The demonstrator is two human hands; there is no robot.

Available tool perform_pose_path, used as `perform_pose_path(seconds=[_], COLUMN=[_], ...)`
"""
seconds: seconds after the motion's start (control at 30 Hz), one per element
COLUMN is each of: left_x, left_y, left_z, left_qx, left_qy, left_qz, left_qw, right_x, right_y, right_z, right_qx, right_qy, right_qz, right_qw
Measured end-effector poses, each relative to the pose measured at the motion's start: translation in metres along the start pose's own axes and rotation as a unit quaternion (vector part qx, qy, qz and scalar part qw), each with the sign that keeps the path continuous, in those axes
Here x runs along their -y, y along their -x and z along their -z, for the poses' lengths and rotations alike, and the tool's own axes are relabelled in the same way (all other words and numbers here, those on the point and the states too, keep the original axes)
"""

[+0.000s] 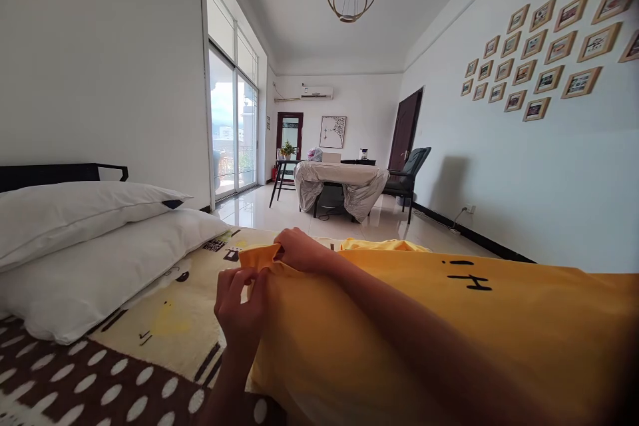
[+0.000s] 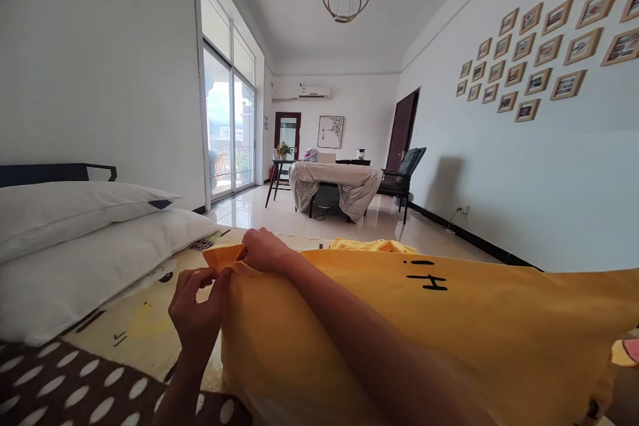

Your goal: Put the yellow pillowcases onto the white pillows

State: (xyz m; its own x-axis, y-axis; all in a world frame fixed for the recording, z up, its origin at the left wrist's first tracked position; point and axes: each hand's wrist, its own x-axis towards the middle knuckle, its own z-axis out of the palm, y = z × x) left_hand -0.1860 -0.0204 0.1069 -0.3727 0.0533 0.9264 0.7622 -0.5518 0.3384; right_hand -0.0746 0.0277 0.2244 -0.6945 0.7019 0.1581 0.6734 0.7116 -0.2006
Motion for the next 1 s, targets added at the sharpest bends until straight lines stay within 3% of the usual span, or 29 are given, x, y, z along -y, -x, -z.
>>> perform_pose_path(seconds=[0.07,0.2,0.3,0.37,0.47,0.53,0.67,0.8,0.9,1.0], left_x=[-0.007,-0.015,-0.008,0.004,0.026,0.038,0.045,0.032,0.021,0.014], left_y=[0.0,0.001,-0.003,-0.008,-0.015,-0.019,-0.018,-0.01,-0.006,-0.007], left_z=[0.003,0.01,0.018,0.023,0.023,0.02,0.014,0.01,0.009,0.009], left_qx=[0.011,0.091,0.169,0.201,0.186,0.185,0.188,0.196,0.162,0.119], left_qy=[0.012,0.083,0.136,0.185,0.278,0.289,0.131,0.043,0.108,0.245], left_qz=[-0.001,0.001,0.015,0.072,0.186,0.218,0.242,0.31,0.314,0.378], left_qw=[1.0,0.992,0.976,0.959,0.924,0.914,0.943,0.929,0.929,0.885], right_x=[0.001,0.001,-0.002,-0.003,-0.003,-0.001,0.002,0.003,0.006,0.013], right_y=[-0.001,-0.003,-0.002,-0.001,0.0,0.0,0.003,0.006,0.013,0.033], right_z=[-0.004,-0.006,-0.004,-0.003,-0.004,-0.005,-0.008,-0.008,-0.001,0.011], right_qx=[-0.03,-0.076,-0.078,-0.07,-0.069,-0.073,-0.065,-0.057,-0.067,-0.064], right_qy=[0.01,-0.019,-0.068,-0.092,-0.134,-0.161,-0.172,-0.156,-0.141,-0.105], right_qz=[-0.017,-0.023,-0.014,-0.008,-0.018,-0.029,-0.024,0.005,0.021,0.047], right_qw=[0.999,0.997,0.995,0.993,0.988,0.984,0.983,0.986,0.988,0.991])
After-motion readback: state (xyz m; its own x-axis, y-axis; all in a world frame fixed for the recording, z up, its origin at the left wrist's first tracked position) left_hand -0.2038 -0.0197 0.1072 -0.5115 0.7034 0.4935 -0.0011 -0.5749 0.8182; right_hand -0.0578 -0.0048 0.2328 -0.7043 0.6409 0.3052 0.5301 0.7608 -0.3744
